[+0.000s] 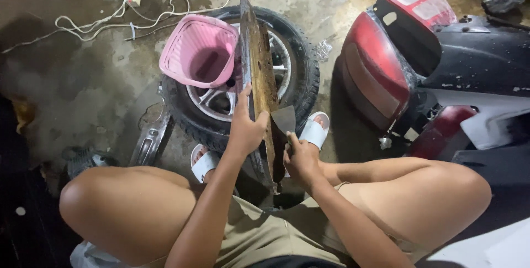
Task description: The person scrapes a long, flat wooden plank using a scraper tool. They hold the plank with their left hand and scrape its surface with their right hand, working over a car tire used as a support.
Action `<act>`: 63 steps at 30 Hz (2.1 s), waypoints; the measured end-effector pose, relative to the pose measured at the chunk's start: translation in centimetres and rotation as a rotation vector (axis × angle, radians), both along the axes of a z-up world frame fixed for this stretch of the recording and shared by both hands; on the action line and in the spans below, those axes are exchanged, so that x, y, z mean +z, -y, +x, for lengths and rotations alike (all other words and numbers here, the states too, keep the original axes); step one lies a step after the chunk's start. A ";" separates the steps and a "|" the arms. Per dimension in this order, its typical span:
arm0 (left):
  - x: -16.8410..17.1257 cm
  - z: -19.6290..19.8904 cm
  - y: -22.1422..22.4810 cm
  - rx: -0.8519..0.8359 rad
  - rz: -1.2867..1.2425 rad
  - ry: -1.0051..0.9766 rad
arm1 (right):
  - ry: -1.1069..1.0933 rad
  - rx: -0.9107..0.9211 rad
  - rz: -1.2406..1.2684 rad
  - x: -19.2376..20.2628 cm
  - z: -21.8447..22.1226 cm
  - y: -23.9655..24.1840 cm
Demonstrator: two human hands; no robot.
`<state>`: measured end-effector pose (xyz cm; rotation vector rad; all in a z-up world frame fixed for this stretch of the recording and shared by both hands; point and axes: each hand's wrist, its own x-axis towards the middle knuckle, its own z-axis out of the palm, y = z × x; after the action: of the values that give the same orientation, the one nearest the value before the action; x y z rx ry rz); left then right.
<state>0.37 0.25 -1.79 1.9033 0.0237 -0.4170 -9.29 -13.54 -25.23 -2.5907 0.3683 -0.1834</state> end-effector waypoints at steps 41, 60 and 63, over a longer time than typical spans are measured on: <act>-0.1 -0.4 0.6 -0.007 0.022 0.017 | -0.351 0.022 0.132 6.1 1.4 0.5; 1.1 -0.6 0.6 -0.010 0.003 -0.018 | -0.382 0.044 0.111 6.0 2.7 -0.3; 1.0 -0.7 0.6 -0.008 0.011 -0.025 | -0.262 0.086 -0.183 2.6 2.3 -0.4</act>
<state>-0.32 -0.38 -0.78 1.9096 0.0354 -0.4468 -7.02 -13.18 -22.63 -2.8123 0.3457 0.1618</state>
